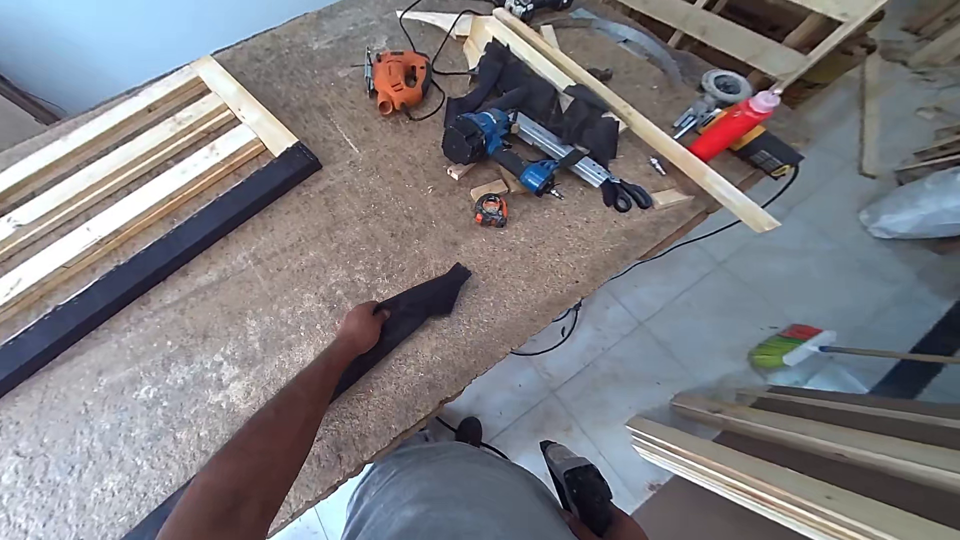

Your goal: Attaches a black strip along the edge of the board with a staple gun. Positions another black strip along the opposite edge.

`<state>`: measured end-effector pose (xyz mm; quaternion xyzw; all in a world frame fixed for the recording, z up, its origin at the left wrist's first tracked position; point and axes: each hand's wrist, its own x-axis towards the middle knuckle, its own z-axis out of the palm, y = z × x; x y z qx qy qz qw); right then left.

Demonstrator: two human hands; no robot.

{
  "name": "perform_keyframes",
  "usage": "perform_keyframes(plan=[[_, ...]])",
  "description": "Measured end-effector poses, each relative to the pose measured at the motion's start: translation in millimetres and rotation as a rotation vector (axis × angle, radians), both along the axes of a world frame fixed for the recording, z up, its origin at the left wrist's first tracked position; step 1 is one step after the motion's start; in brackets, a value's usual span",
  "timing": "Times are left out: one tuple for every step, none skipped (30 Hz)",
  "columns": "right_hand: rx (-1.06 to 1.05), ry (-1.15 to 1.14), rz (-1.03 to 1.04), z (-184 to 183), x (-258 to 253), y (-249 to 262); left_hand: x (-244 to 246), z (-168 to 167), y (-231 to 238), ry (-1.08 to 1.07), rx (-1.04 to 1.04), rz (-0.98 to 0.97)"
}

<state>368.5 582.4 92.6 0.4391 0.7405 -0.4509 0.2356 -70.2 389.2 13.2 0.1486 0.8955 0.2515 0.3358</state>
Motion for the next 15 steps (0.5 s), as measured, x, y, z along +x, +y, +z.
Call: perform_keyframes(plan=[[0.002,0.0,0.006,0.7,-1.8,-0.2,4.6,-2.3,2.1,-0.015,0.028,0.01],[0.006,0.0,0.013,1.3,-3.4,-0.7,9.6,-3.8,5.1,-0.028,0.045,-0.002],[0.009,0.0,0.02,2.1,-4.8,-1.4,15.1,-4.5,9.3,-0.036,0.047,-0.039],[0.012,-0.001,0.028,3.0,-6.6,-1.9,20.5,-4.8,14.3,-0.041,0.045,-0.097],[0.015,-0.006,0.036,4.3,-9.0,-1.9,25.4,-5.6,19.8,-0.036,0.048,-0.162],[0.018,-0.01,0.045,5.3,-11.6,-1.9,29.5,-6.9,25.1,-0.014,0.043,-0.223],[0.023,-0.013,0.053,6.5,-13.9,-2.2,32.2,-8.8,29.5,0.02,0.029,-0.271],[0.027,-0.013,0.062,7.9,-15.7,-2.5,33.3,-9.6,32.7,0.052,0.009,-0.299],[0.034,-0.01,0.071,9.5,-17.3,-3.1,32.7,-9.1,34.7,0.073,-0.011,-0.312],[0.039,-0.006,0.08,11.0,-19.1,-3.6,30.1,-6.9,35.8,0.089,-0.031,-0.325],[0.041,-0.005,0.087,11.7,-20.8,-3.8,25.7,-3.8,36.2,0.1,-0.045,-0.339],[0.04,-0.01,0.094,12.2,-22.6,-4.0,20.7,-1.2,36.1,0.099,-0.047,-0.354],[0.041,-0.011,0.099,12.2,-24.3,-4.1,15.6,1.1,35.6,0.084,-0.038,-0.361],[0.042,-0.009,0.106,11.6,-25.6,-3.8,11.2,2.5,34.8,0.064,-0.009,-0.35],[0.044,-0.007,0.117,11.2,-27.2,-3.6,7.4,3.3,34.1,0.037,0.022,-0.328]])
